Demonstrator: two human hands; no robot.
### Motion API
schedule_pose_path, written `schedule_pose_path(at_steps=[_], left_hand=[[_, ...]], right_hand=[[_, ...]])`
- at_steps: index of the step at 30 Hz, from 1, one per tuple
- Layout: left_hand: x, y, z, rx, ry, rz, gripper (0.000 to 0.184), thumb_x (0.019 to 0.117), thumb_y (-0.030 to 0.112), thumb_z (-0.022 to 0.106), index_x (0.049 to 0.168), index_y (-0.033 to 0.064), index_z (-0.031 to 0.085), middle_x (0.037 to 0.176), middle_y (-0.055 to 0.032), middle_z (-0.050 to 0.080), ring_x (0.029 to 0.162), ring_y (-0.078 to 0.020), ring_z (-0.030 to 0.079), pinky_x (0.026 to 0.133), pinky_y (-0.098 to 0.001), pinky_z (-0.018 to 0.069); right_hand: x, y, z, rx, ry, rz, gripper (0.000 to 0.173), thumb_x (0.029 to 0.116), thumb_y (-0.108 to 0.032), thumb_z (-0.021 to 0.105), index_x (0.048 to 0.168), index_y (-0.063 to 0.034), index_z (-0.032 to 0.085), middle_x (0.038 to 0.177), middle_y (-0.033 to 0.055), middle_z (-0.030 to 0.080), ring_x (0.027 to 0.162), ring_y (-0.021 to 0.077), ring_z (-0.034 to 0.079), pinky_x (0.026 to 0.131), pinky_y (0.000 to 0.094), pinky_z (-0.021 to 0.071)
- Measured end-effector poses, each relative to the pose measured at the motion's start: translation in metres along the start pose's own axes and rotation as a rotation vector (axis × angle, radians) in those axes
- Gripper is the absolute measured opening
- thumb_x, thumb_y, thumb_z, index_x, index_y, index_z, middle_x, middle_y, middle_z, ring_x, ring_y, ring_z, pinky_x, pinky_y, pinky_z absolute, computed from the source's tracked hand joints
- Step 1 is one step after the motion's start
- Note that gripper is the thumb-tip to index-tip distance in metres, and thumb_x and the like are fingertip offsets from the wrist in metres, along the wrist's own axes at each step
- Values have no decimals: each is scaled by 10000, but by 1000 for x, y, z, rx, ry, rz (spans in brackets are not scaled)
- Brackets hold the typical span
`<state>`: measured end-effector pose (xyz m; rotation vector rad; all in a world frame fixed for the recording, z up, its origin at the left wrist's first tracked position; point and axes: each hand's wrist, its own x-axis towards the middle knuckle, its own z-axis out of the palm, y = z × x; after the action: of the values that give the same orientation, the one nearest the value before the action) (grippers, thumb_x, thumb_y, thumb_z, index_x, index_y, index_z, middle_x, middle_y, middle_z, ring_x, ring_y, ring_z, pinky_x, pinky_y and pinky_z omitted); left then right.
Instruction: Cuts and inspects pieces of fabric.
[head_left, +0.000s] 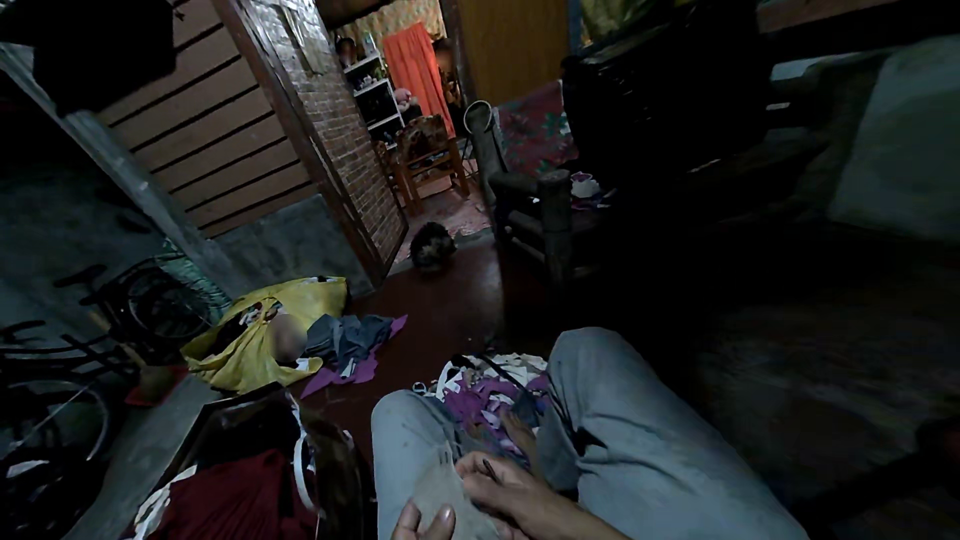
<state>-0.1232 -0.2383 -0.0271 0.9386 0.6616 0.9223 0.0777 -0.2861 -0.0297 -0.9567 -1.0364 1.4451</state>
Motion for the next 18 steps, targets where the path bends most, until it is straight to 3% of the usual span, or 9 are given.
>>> schedule_pose_path(at_steps=[2, 3, 5, 7, 11, 15, 18], left_hand=[[-2, 3, 5, 122, 22, 106, 436, 934, -19, 674, 1341, -69, 529, 1147, -203, 693, 1015, -270, 701, 918, -472, 587], [-4, 5, 7, 172, 27, 144, 471, 923, -37, 676, 1365, -77, 517, 1165, -203, 685, 1021, -263, 696, 916, -458, 589], [-7, 10, 13, 278, 58, 212, 500, 904, -55, 687, 1375, -83, 519, 1117, -179, 691, 947, -219, 694, 860, -400, 600], [-7, 13, 16, 355, 107, 265, 423, 892, -40, 709, 1296, -79, 590, 992, -155, 701, 814, -188, 675, 752, -361, 600], [-7, 15, 15, 381, 135, 273, 244, 915, -11, 693, 1154, -47, 654, 912, -119, 704, 735, -148, 659, 656, -309, 578], [-8, 17, 14, 391, 174, 227, 345, 933, -1, 670, 1268, -57, 608, 925, -123, 673, 651, -137, 621, 572, -291, 558], [-8, 20, 18, 315, 179, 202, 377, 945, -47, 625, 1318, -66, 571, 974, -134, 664, 654, -136, 621, 581, -294, 568]], right_hand=[[1, 2, 1, -123, 18, -68, 506, 910, -304, 778, 1327, -115, 562, 934, 29, 685, 761, 129, 654, 677, 323, 573], [1, 2, 2, -156, 30, -88, 467, 903, -244, 785, 1296, -96, 581, 982, 41, 711, 837, 145, 690, 749, 349, 598], [2, 1, 2, -174, 65, -100, 346, 923, -194, 759, 1222, -86, 624, 1009, 49, 726, 887, 157, 710, 794, 363, 608], [3, -2, 3, -172, 100, -104, 273, 946, -185, 729, 1187, -83, 650, 985, 47, 733, 870, 153, 711, 783, 352, 606], [3, -4, 5, -208, 172, -122, 287, 948, -241, 729, 1183, -93, 660, 910, 40, 721, 781, 147, 691, 711, 338, 591], [3, -4, 10, -418, 397, -266, 301, 963, -227, 673, 1241, -116, 645, 995, 21, 669, 771, 117, 625, 676, 313, 554], [-1, -13, 16, -564, 416, -340, 247, 1001, -262, 617, 1210, -143, 675, 991, 13, 660, 770, 100, 605, 677, 296, 541]])
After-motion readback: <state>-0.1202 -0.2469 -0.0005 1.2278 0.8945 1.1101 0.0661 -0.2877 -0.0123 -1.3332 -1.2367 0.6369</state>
